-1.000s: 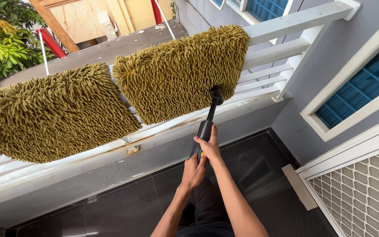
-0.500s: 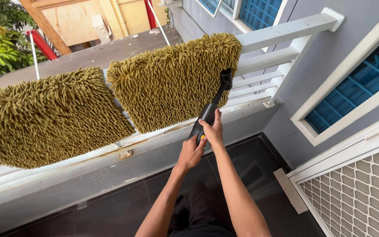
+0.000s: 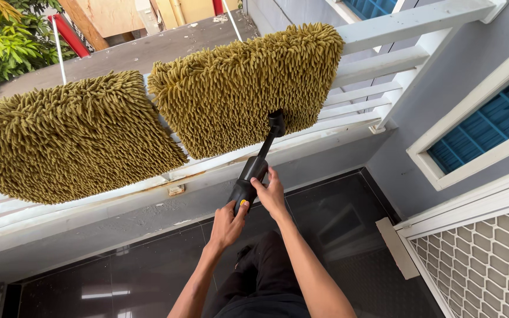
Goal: The person uses a handheld vacuum with a brush attachment to clean two green shaggy mats hanging on a balcony railing.
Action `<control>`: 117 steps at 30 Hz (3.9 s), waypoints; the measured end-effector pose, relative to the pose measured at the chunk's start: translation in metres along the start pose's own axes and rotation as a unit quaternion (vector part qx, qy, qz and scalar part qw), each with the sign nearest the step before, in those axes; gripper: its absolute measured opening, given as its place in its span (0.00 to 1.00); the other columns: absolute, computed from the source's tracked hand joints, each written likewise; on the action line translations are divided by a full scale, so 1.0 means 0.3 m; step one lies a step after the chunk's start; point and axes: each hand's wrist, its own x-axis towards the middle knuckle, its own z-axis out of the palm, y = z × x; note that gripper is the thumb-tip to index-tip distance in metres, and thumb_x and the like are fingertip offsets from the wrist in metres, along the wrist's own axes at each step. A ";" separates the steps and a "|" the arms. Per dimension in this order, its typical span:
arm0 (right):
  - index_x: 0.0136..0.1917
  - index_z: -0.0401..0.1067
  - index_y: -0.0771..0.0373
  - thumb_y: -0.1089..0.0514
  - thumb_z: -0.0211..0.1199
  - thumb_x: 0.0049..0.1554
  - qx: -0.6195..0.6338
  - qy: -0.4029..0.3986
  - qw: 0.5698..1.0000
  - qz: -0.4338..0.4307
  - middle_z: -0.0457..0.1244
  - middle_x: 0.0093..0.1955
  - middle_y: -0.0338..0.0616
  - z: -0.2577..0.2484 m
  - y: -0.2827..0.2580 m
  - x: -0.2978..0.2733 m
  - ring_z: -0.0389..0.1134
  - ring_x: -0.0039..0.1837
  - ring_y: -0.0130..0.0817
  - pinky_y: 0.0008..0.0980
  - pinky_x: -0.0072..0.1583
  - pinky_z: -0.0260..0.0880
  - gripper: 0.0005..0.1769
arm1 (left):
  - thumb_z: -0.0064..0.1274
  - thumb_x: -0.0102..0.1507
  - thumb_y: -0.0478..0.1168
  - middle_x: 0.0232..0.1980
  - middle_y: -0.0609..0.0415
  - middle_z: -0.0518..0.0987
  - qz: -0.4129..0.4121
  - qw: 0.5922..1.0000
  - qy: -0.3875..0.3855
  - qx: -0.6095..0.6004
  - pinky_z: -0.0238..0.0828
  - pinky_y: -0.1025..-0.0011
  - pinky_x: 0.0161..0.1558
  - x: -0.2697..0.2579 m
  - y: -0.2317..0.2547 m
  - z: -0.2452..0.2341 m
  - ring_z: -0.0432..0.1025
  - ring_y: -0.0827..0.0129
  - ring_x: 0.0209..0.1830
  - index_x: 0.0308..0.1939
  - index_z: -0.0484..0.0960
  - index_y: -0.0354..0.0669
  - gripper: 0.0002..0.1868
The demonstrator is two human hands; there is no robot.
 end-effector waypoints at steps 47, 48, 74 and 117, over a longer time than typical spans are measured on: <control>0.81 0.47 0.60 0.57 0.66 0.56 0.222 0.041 0.962 0.154 0.69 0.52 0.52 -0.193 0.002 0.196 0.71 0.43 0.35 0.34 0.37 0.68 0.46 | 0.51 0.67 0.54 0.26 0.28 0.77 0.124 0.984 0.010 0.130 0.73 0.47 0.35 0.211 0.130 0.262 0.76 0.34 0.31 0.35 0.80 0.29 0.26; 0.81 0.47 0.61 0.57 0.66 0.56 0.215 0.035 0.964 0.155 0.69 0.53 0.52 -0.165 0.008 0.202 0.71 0.45 0.36 0.35 0.38 0.68 0.46 | 0.50 0.67 0.54 0.25 0.28 0.77 0.119 0.984 0.012 0.129 0.73 0.47 0.35 0.205 0.118 0.244 0.76 0.34 0.30 0.36 0.80 0.29 0.26; 0.70 0.60 0.56 0.59 0.65 0.55 0.234 0.045 0.957 0.167 0.67 0.50 0.44 -0.278 -0.006 0.185 0.67 0.40 0.32 0.34 0.33 0.59 0.31 | 0.50 0.67 0.54 0.30 0.27 0.79 0.131 0.982 -0.021 0.133 0.74 0.46 0.37 0.254 0.094 0.385 0.76 0.34 0.33 0.36 0.79 0.29 0.26; 0.83 0.50 0.46 0.53 0.60 0.54 0.385 -0.110 0.884 0.243 0.57 0.68 0.48 -0.046 -0.014 0.012 0.59 0.60 0.42 0.59 0.52 0.65 0.46 | 0.47 0.69 0.58 0.14 0.52 0.74 -0.028 0.999 -0.023 -0.015 0.65 0.67 0.24 0.036 -0.006 0.060 0.72 0.67 0.14 0.35 0.83 0.39 0.25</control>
